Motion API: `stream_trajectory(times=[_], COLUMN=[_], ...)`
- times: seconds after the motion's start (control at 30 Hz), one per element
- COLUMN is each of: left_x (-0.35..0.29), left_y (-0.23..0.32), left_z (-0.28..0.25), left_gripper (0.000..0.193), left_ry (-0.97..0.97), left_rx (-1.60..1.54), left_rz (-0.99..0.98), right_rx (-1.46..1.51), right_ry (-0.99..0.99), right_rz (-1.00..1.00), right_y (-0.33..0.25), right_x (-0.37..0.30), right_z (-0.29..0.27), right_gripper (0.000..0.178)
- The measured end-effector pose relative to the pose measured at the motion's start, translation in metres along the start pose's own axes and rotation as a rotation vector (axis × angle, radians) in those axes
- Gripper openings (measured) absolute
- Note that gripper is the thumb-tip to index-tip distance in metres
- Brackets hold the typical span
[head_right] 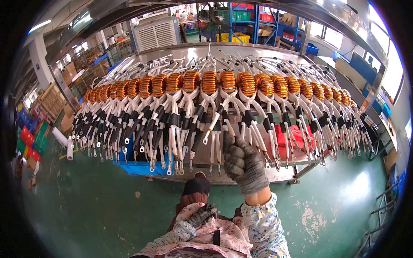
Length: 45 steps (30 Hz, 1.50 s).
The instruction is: Manually assembling or inspecting industrial components with copper coils on an assembly line.
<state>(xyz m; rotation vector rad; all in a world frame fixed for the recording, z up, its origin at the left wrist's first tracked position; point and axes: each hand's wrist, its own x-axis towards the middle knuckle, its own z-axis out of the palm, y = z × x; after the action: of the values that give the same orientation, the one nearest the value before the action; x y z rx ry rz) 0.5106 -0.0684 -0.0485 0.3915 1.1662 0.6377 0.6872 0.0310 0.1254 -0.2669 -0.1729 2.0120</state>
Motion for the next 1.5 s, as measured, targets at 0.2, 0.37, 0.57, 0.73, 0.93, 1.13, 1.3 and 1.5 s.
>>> stream_trajectory(times=[0.2, 0.37, 0.57, 0.73, 0.93, 1.13, 1.3, 1.5], left_x=[-0.021, 0.032, 0.025, 0.116, 0.046, 0.014, 0.047, 0.091], left_y=[0.012, -0.036, -0.026, -0.113, -0.075, -0.014, -0.025, -0.061], left_z=[0.009, -0.030, -0.046, -0.096, -0.037, -0.037, -0.041, -0.033], left_gripper=[0.036, 0.039, 0.040, 0.041, 0.046, 0.042, 0.044, 0.047], left_ry=[0.008, -0.287, -0.644, -0.729, -0.559, -1.020, -0.960, -1.298], left_rx=[0.018, -0.371, -0.423, -1.216, -0.210, -0.695, -0.576, -0.687], left_rz=[0.046, 0.003, -0.099, -0.349, 0.111, -0.324, -0.379, -0.406], right_rx=[-0.694, -0.646, -0.295, -0.739, -0.742, 0.360, -1.068, -0.906], right_ry=[0.304, 0.302, 0.135, 0.377, 0.488, 0.047, 0.495, 0.505], right_rz=[-0.228, -0.319, -0.253, -0.342, -0.435, 0.153, -0.458, -0.422], right_y=[0.029, 0.023, 0.008, 0.012, 0.014, 0.000, 0.032, 0.034], right_x=[-0.009, 0.004, -0.011, -0.016, 0.000, -0.007, -0.006, 0.011], right_z=[0.016, 0.012, 0.002, 0.009, 0.014, 0.030, 0.040, 0.038], right_gripper=[0.033, 0.027, 0.023, 0.019, 0.009, 0.022, 0.024, 0.022])
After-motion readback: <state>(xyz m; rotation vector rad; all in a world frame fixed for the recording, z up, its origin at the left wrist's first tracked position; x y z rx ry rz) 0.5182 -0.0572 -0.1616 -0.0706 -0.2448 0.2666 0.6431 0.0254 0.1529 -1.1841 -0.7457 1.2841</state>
